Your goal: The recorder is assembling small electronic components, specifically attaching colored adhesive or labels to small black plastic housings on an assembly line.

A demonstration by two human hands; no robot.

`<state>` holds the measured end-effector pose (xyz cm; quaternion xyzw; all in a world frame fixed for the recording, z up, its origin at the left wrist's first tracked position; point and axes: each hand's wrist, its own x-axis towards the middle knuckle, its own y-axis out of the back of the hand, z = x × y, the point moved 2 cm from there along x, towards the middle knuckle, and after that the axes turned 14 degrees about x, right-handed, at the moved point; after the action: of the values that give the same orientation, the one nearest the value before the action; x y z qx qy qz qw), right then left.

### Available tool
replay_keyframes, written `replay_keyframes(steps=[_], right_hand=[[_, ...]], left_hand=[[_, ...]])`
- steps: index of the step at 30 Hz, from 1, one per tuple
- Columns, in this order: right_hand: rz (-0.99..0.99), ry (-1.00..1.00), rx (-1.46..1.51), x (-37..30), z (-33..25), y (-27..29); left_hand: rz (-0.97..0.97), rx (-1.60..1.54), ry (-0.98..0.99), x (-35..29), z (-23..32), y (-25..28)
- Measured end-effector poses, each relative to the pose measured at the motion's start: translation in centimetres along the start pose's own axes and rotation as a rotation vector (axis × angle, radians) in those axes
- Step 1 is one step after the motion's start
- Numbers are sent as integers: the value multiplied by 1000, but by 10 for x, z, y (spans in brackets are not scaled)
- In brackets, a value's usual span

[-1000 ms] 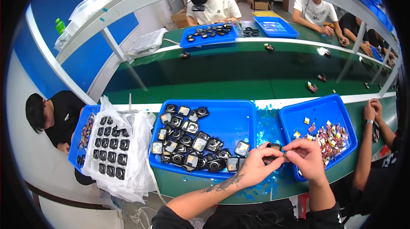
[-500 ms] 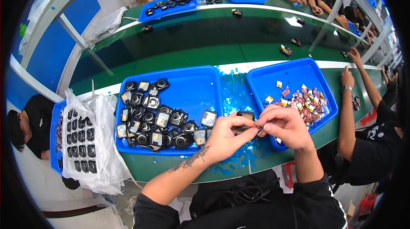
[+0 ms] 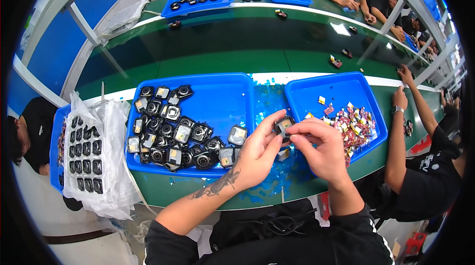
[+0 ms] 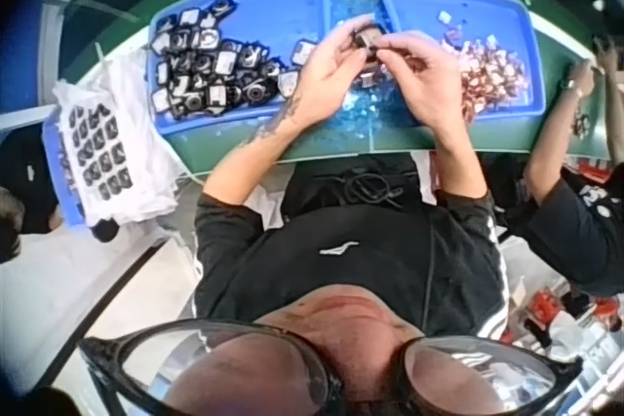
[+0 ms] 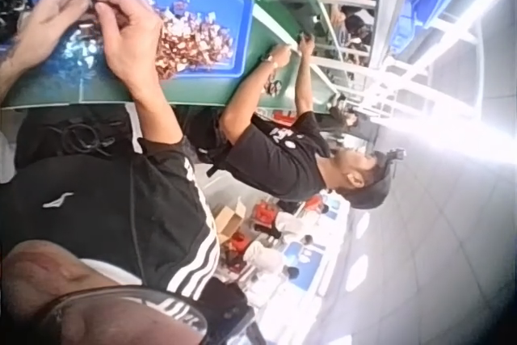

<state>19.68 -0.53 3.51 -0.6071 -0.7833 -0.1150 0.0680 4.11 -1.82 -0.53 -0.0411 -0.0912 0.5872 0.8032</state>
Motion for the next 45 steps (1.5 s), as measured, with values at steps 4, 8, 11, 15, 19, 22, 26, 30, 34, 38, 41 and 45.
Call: replay_keyframes(steps=[4, 8, 11, 15, 19, 22, 26, 30, 34, 38, 41, 45], right_hand=[[31, 154, -216, 4, -5, -7], [136, 141, -180, 2, -3, -12], [116, 164, -236, 4, -8, -13], [113, 205, -274, 4, -9, -13], [135, 152, -348, 3, -11, -13], [144, 291, -390, 3, -14, -11], [160, 396, -361, 7, -20, -8], [104, 326, -265, 11, -11, -5], [94, 66, 260, 12, 12, 0], [90, 37, 267, -5, 7, 17], [30, -35, 69, -10, 3, 16], [40, -94, 126, -7, 2, 10]], left_hand=[[-33, 49, -30, 1, -1, 2], [-42, 45, -24, 2, 0, 0], [-28, 60, -41, 1, 3, -2], [-12, 161, -93, 0, -2, 0], [-18, 208, -140, -1, 2, -1], [-43, 182, -137, -2, 6, -4], [-62, 172, -145, -5, 11, -4], [-87, 122, -111, -4, 10, 0], [-17, -4, -39, 2, 13, -1], [9, -223, 20, 6, 10, 4], [49, -220, 9, 5, 10, 2], [99, -8, -109, 2, 13, 5]])
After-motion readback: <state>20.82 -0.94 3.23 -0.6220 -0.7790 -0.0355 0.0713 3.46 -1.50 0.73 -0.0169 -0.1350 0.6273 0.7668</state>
